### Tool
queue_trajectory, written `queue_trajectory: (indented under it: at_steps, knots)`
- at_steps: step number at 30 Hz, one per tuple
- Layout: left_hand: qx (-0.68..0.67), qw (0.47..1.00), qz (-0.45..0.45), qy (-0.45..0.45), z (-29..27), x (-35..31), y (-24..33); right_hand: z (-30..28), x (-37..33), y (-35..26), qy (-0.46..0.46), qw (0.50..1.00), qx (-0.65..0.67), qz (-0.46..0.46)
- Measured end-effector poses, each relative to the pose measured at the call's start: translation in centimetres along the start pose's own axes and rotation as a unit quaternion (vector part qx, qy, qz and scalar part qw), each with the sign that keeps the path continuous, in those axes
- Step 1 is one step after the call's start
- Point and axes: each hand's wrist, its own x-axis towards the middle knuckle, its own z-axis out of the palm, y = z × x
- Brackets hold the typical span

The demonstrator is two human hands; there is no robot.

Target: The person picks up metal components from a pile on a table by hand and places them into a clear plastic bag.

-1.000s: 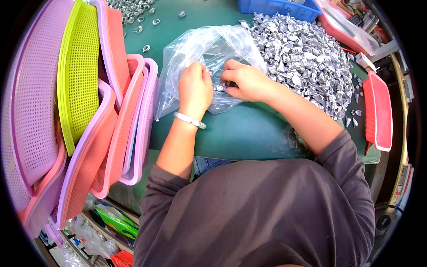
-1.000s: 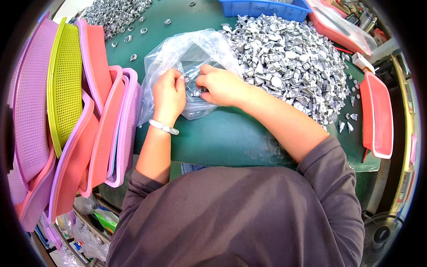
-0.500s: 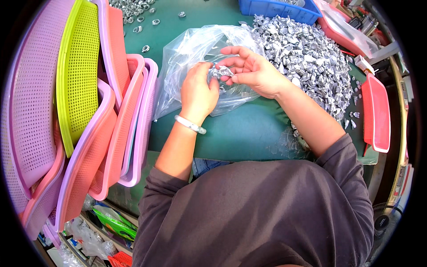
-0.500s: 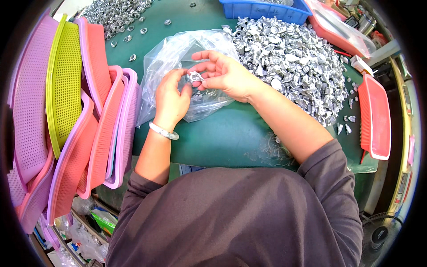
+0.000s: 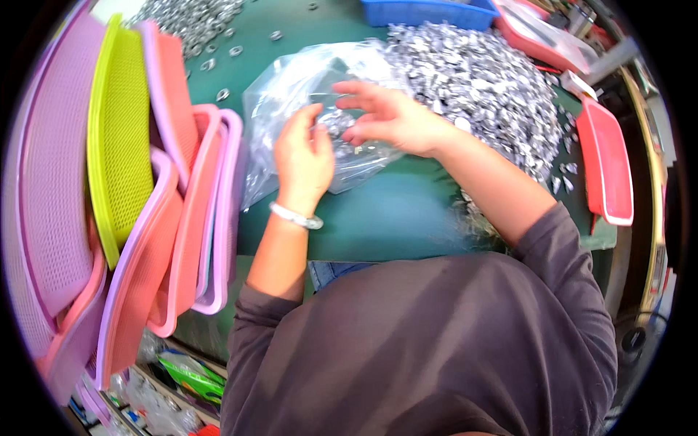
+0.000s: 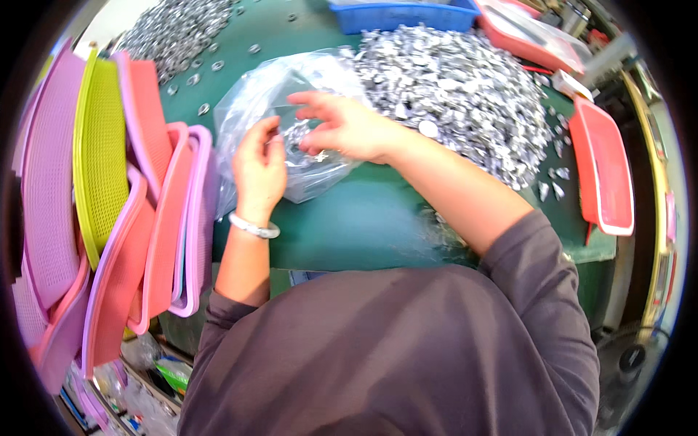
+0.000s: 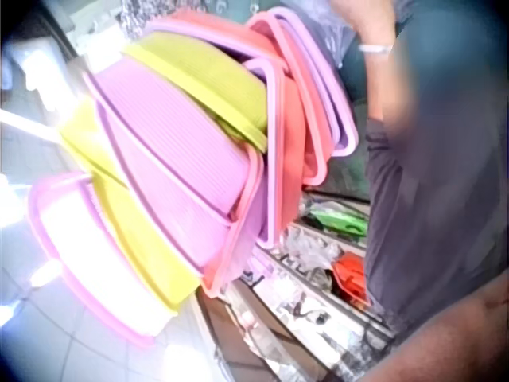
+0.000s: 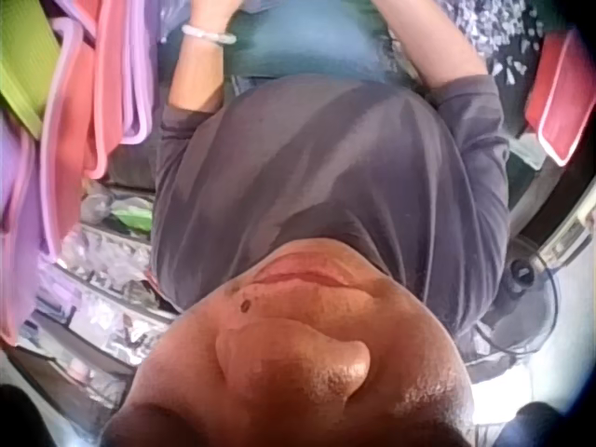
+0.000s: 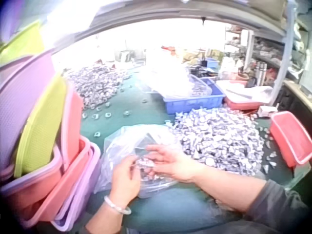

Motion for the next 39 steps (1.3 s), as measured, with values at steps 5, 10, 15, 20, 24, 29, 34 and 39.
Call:
queue_trajectory:
  at_steps: [5, 10, 15, 20, 24, 29, 34, 39]
  knots:
    - [-0.030, 0.999, 0.028, 0.013, 0.0, -0.2, 0.9, -0.6, -1.7, -2.0, 0.074, 0.864, -0.458, -0.199]
    - [-0.061, 0.997, 0.048, -0.020, 0.7, -0.9, 3.2, -4.8, -7.6, -6.0, 0.203, 0.839, -0.483, -0.150]
    - [-0.085, 0.990, 0.080, -0.078, 2.2, -1.4, 6.3, -10.0, -14.5, -5.4, 0.327, 0.771, -0.541, -0.079]
    - [-0.113, 0.981, 0.087, -0.136, 4.9, -2.2, 8.1, -10.3, -17.0, -3.0, 0.292, 0.748, -0.592, -0.066]
    - [-0.131, 0.968, 0.060, -0.204, 6.6, -2.9, 9.2, -9.7, -16.7, -1.8, 0.323, 0.742, -0.580, -0.087]
    - [-0.203, 0.939, -0.024, -0.275, 8.3, -3.5, 9.6, -9.3, -17.5, -1.4, 0.362, 0.817, -0.442, -0.079]
    - [-0.303, 0.888, -0.118, -0.324, 9.4, -3.7, 11.2, -8.0, -18.4, -1.3, 0.349, 0.889, -0.256, -0.149]
    - [-0.384, 0.838, -0.148, -0.359, 9.8, -3.7, 12.1, -6.3, -18.7, -1.0, 0.326, 0.908, -0.153, -0.211]
